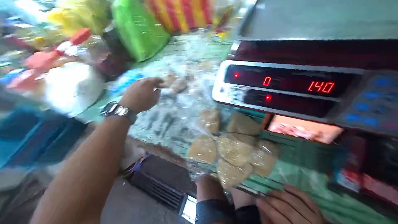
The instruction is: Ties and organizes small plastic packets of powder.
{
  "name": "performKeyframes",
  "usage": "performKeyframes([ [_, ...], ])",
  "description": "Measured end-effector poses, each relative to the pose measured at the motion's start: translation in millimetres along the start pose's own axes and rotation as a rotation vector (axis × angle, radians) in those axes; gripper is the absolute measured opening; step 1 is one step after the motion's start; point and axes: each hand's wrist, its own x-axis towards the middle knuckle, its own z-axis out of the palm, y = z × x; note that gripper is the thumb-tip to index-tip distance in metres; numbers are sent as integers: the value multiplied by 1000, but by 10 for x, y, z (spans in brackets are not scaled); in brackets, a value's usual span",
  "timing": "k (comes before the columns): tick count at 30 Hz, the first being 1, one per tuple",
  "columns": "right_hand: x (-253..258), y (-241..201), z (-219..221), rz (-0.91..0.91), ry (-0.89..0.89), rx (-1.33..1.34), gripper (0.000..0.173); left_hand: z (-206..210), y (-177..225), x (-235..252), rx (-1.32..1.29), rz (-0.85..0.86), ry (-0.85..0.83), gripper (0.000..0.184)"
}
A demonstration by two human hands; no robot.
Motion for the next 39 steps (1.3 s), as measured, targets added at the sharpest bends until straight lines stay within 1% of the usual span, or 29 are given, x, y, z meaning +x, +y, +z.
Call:
performKeyframes([
  [1,-21,-2,50,-5,35,-55,18,152,98,80,-38,39,-68,43],
  [2,-40,14,94,-24,77,-89,19,266,169,131,-40,22,-113,53],
  [3,-47,29,125,-42,106,-109,19,332,207,146,-33,-33,-135,60],
  [4,-47,35,142,-53,121,-122,19,368,214,126,-36,-85,-134,57],
  [6,-38,35,153,-62,121,-150,19,404,219,-2,-12,-149,-87,33],
  [7,-33,34,154,-65,119,-162,19,403,236,-87,33,-169,-68,28],
  [9,-44,25,159,-73,122,-171,20,350,260,-313,82,-153,-3,26],
  [11,-37,22,158,-86,123,-176,20,46,346,-592,62,-118,84,24],
  [14,-4,28,150,-93,112,-165,23,-658,468,-1067,55,-86,173,20],
  [15,-6,25,144,-95,106,-164,23,-842,460,-1256,51,-59,210,20],
  [17,-16,24,134,-99,91,-168,23,-1028,257,-1632,92,56,320,20],
  [18,-15,22,133,-102,88,-170,23,-1133,194,-1843,121,88,338,20],
  [19,-19,17,133,-103,84,-170,23,-1349,310,-2115,79,87,280,18],
  [20,-20,18,132,-102,80,-170,23,-1612,515,-2406,28,80,206,17],
  [21,-15,21,130,-102,78,-172,24,-1799,581,-2668,-15,145,185,18],
  [23,-15,18,127,-96,73,-182,25,-1854,380,-3065,-197,327,262,24],
  [24,-12,17,128,-92,70,-189,25,-1798,265,-3197,-340,403,308,25],
  [25,-15,16,135,-89,68,-197,25,-1711,248,-3298,-447,497,360,23],
  [26,-24,13,148,-89,69,-204,25,-1621,379,-3415,-481,542,351,22],
  [27,-30,10,158,-88,64,-204,24,-1553,713,-3568,-416,480,309,21],
  [28,-32,9,155,-81,56,-190,24,-1483,1166,-3690,-330,428,235,18],
  [29,-34,3,139,-64,49,-152,23,-1371,1575,-3738,-206,452,118,14],
  [30,-25,-18,100,-32,43,-73,23,-1247,1879,-3722,-58,533,60,13],
  [31,-13,-72,34,19,34,52,23,-1150,2049,-3678,46,603,64,15],
  [33,4,-316,-165,113,-2,351,23,-1123,2136,-3562,66,648,132,18],
  [35,59,-690,-402,76,-95,566,30,-1146,2197,-3462,-9,684,150,18],
  [37,120,-1058,-636,14,-283,623,51,-1117,2406,-3419,-53,782,140,19],
  [38,140,-1206,-718,-16,-356,635,55,-1116,2523,-3411,-60,844,146,20],
  [39,148,-1312,-759,-57,-380,665,47,-1149,2614,-3403,-77,908,151,21],
])
